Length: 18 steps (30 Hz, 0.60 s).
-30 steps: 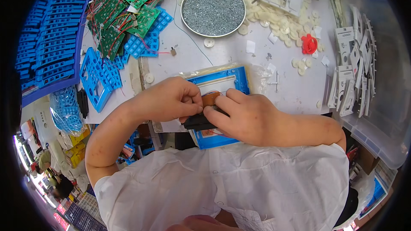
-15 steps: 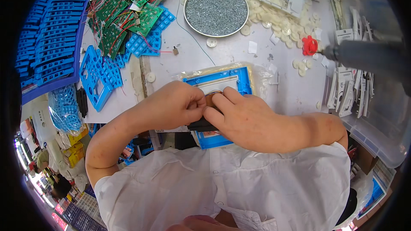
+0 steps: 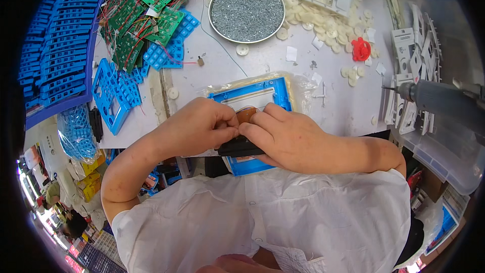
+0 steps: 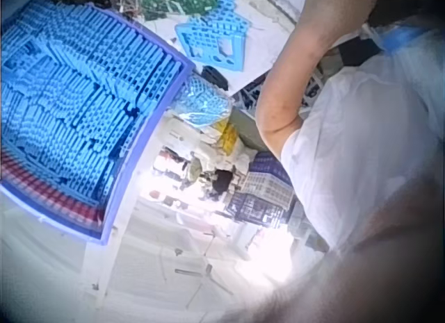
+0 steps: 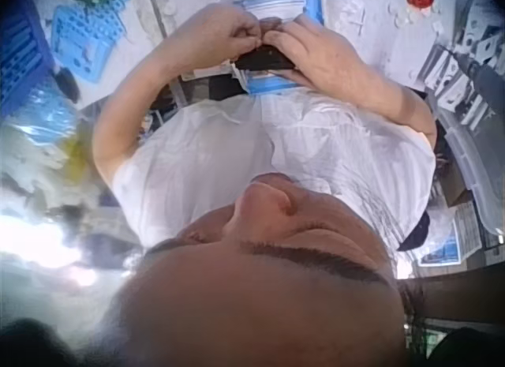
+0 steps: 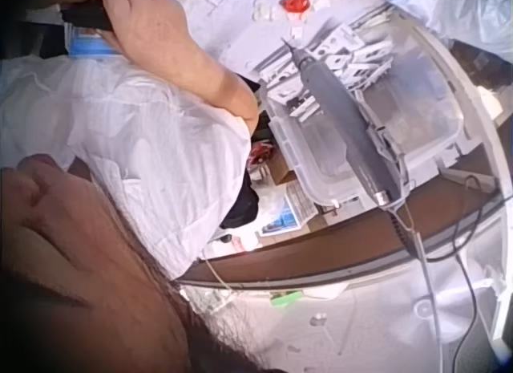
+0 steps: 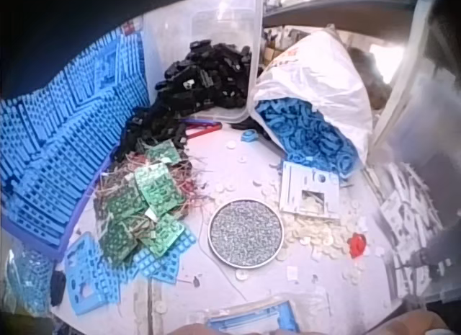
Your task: Assembling a small circuit board into a plastic housing and applying sealant with a handheld tool.
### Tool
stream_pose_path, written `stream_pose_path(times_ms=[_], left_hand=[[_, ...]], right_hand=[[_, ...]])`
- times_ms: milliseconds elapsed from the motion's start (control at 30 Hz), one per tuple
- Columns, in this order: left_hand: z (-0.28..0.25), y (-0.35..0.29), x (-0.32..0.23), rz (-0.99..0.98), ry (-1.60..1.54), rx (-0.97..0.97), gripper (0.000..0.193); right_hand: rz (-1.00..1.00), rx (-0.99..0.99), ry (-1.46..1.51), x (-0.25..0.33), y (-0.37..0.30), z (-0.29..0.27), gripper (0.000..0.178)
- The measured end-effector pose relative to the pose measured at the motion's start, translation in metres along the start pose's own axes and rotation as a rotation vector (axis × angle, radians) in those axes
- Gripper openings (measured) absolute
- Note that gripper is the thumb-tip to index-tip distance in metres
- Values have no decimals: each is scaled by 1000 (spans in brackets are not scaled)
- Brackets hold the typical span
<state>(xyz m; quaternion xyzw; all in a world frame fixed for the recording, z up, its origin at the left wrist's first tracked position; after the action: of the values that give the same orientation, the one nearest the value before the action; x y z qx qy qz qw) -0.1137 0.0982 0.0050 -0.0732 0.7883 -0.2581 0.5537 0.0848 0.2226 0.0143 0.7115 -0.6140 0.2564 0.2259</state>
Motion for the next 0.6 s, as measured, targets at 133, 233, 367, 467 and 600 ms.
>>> stream_pose_path(times_ms=[133, 233, 367, 467, 600], left_hand=[[-14, 3, -8, 6, -18, -70, 16], [-34, 26, -12, 242, 270, -531, 19], [-63, 98, 6, 393, 892, -1010, 15], [-66, 122, 25, 333, 985, -855, 11], [-67, 121, 24, 432, 969, -987, 12]], right_hand=[[-10, -37, 0, -4, -3, 0, 63], [-7, -80, -11, -6, -6, 3, 63], [5, -104, -33, 0, -10, -1, 61], [26, -150, 17, -5, -27, -29, 60], [-59, -1123, -65, -30, -53, -81, 58]])
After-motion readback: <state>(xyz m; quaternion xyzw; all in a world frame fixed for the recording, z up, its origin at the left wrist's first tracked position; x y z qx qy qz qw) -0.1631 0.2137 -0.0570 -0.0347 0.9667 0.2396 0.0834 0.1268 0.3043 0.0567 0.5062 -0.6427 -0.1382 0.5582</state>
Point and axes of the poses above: each hand's wrist, its own y-axis towards the middle knuckle, its own z-axis out of the palm, x = y × z, the point moved 1 cm from there along y, towards the middle knuckle
